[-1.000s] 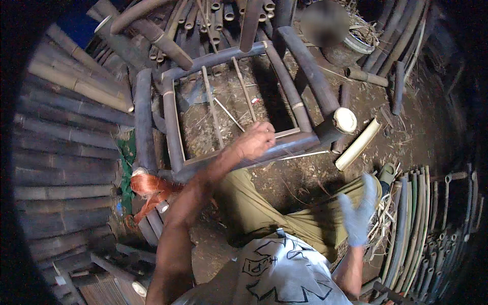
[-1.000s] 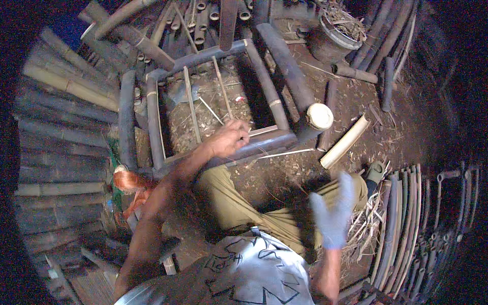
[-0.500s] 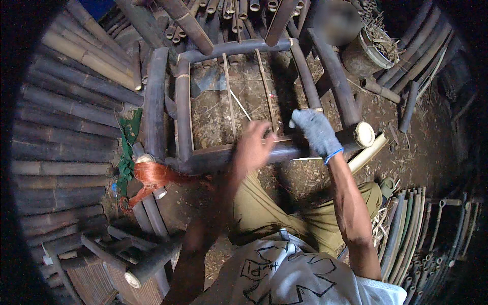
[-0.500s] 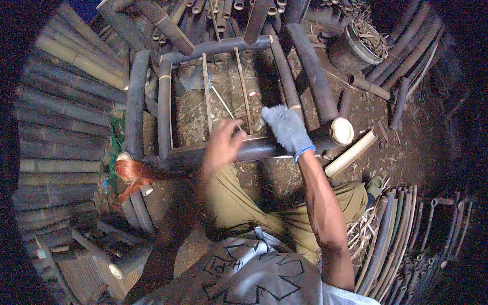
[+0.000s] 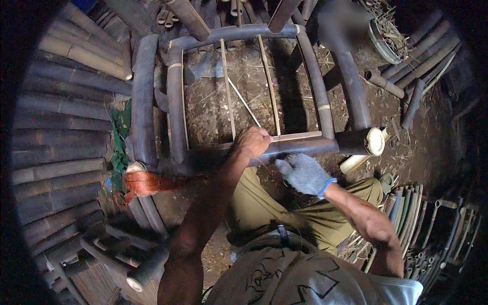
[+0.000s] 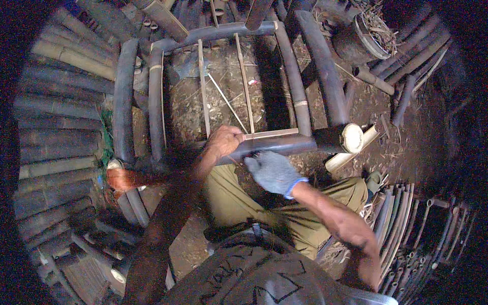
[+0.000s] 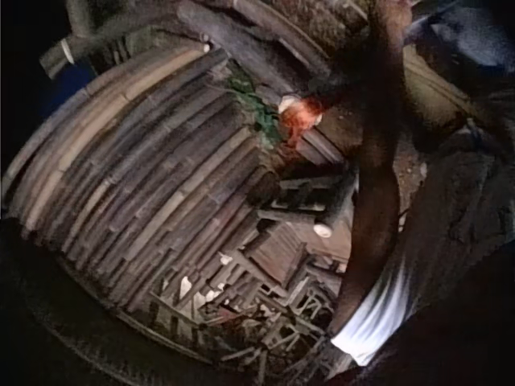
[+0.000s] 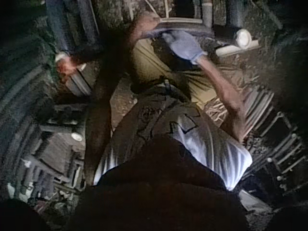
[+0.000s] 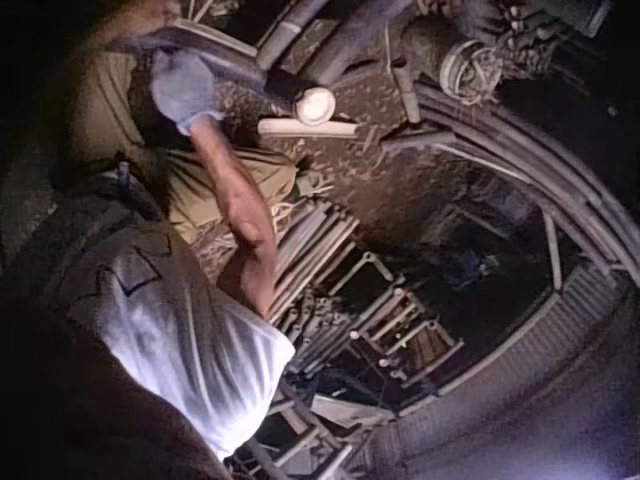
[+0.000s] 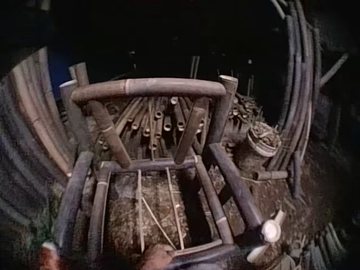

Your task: The person uses a saw and a machete to cut and split bamboo poles, then fits a split bamboo piece into the frame of a bamboo structure.

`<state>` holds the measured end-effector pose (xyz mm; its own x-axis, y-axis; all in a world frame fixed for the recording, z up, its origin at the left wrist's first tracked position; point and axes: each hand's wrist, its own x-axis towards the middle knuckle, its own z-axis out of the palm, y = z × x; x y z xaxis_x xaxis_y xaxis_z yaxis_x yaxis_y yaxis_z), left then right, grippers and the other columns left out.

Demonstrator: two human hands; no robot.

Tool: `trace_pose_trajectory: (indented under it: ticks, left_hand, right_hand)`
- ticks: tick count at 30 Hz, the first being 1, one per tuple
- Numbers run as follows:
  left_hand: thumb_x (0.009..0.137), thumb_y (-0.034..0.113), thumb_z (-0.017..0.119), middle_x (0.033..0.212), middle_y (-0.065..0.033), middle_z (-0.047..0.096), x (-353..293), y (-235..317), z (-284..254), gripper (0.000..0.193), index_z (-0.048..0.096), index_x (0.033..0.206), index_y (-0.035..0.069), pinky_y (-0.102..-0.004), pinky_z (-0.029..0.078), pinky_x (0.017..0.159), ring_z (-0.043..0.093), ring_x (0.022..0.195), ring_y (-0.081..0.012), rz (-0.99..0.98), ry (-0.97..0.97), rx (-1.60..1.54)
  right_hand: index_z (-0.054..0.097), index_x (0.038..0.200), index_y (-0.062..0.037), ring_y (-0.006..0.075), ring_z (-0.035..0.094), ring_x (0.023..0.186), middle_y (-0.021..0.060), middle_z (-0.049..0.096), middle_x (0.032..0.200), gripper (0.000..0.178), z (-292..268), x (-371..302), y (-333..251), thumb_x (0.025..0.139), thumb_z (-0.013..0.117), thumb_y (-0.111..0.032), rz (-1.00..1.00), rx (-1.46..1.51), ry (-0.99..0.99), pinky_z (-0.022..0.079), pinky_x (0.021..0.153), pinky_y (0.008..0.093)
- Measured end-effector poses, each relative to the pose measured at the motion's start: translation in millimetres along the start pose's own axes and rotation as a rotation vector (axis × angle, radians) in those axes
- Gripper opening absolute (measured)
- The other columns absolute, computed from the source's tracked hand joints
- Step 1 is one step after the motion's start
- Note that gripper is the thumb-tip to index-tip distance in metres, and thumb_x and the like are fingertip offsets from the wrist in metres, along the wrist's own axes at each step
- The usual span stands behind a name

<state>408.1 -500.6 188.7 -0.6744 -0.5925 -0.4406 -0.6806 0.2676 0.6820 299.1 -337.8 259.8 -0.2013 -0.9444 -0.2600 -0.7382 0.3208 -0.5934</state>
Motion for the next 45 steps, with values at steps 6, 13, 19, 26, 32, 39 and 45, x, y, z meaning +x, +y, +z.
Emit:
trace_pose_trajectory:
  ticks: [6, 13, 19, 26, 32, 39, 45]
  left_hand:
    - [0.083, 0.029, 0.067, 0.095, -0.019, 0.072, 8.8, -11.8, -1.0, 0.026, 0.076, 0.097, 0.008, -0.0425, 0.053, 0.087, 0.069, 0.093, -0.0354, 0.048, 0.021, -0.034]
    - [0.081, 0.013, 0.07, 0.107, -0.0186, 0.065, -25.6, -15.9, 14.5, 0.027, 0.07, 0.107, 0.005, -0.0436, 0.051, 0.09, 0.063, 0.104, -0.0359, 0.369, 0.295, -0.12]
    - [0.074, 0.013, 0.065, 0.128, -0.019, 0.06, -94.9, -0.4, 70.3, 0.04, 0.069, 0.112, 0.003, -0.0512, 0.041, 0.106, 0.057, 0.121, -0.0357, 0.79, -0.094, 0.599]
    - [0.074, 0.012, 0.064, 0.092, -0.0209, 0.073, -164.2, 42.5, 76.5, 0.02, 0.076, 0.087, 0.003, -0.0496, 0.056, 0.081, 0.072, 0.087, -0.0354, 0.499, -0.445, 0.488]
    - [0.079, 0.015, 0.06, 0.092, -0.0174, 0.068, -221.0, 93.2, 65.5, 0.019, 0.069, 0.083, -0.001, -0.046, 0.056, 0.077, 0.069, 0.086, -0.034, 0.843, -0.677, 0.383]
    - [0.085, 0.029, 0.067, 0.118, -0.0181, 0.057, -239.8, 90.2, 53.6, 0.035, 0.063, 0.107, 0.002, -0.0454, 0.046, 0.096, 0.057, 0.113, -0.0342, 1.178, -0.308, -0.108]
    - [0.07, 0.058, 0.081, 0.129, -0.0131, 0.059, -163.7, 22.7, -63.2, 0.094, 0.051, 0.14, 0.004, -0.0459, 0.018, 0.122, 0.053, 0.129, -0.0269, 0.745, -0.109, -0.141]
  right_hand:
    - [0.059, 0.088, 0.0021, 0.0451, 0.061, 0.076, 0.0253, 0.062, 0.077, 0.033, 28.2, -3.6, -33.4, 0.101, 0.039, -0.02, -0.009, 0.244, 0.137, 0.045, 0.069, 0.055]
    - [0.058, 0.075, -0.0017, 0.0193, 0.056, 0.062, 0.0069, 0.054, 0.06, 0.047, 6.3, -39.2, 2.4, 0.103, 0.048, -0.038, 0.429, 0.639, -0.055, 0.044, 0.059, 0.037]
    - [0.065, 0.101, 0.0059, 0.0308, 0.064, 0.091, 0.0188, 0.069, 0.099, 0.026, -79.6, -115.9, 55.7, 0.099, 0.059, -0.02, 0.3, 0.33, 0.473, 0.05, 0.086, 0.0389]
    - [0.034, 0.149, 0.0054, 0.0396, 0.034, 0.142, 0.0258, 0.038, 0.151, 0.086, -75.5, -174.7, -18.4, 0.085, 0.073, -0.036, 0.012, -0.249, 0.711, 0.024, 0.119, 0.0465]
    - [0.052, 0.134, 0.0078, 0.0424, 0.048, 0.132, 0.0318, 0.052, 0.138, 0.09, 31.2, -37.6, -40.6, 0.091, 0.044, -0.07, 0.223, 0.21, -0.121, 0.038, 0.11, 0.0432]
    - [0.067, 0.104, -0.0008, 0.0173, 0.062, 0.09, 0.01, 0.069, 0.098, 0.024, 92.5, -29.5, -45.3, 0.096, 0.062, -0.022, 0.024, 0.957, 0.016, 0.051, 0.083, 0.0339]
    - [0.069, 0.1, -0.0051, 0.026, 0.065, 0.093, 0.0077, 0.07, 0.095, 0.016, -71.9, -133.0, -76.3, 0.093, 0.059, -0.014, -0.248, 0.173, 0.07, 0.051, 0.082, 0.0372]
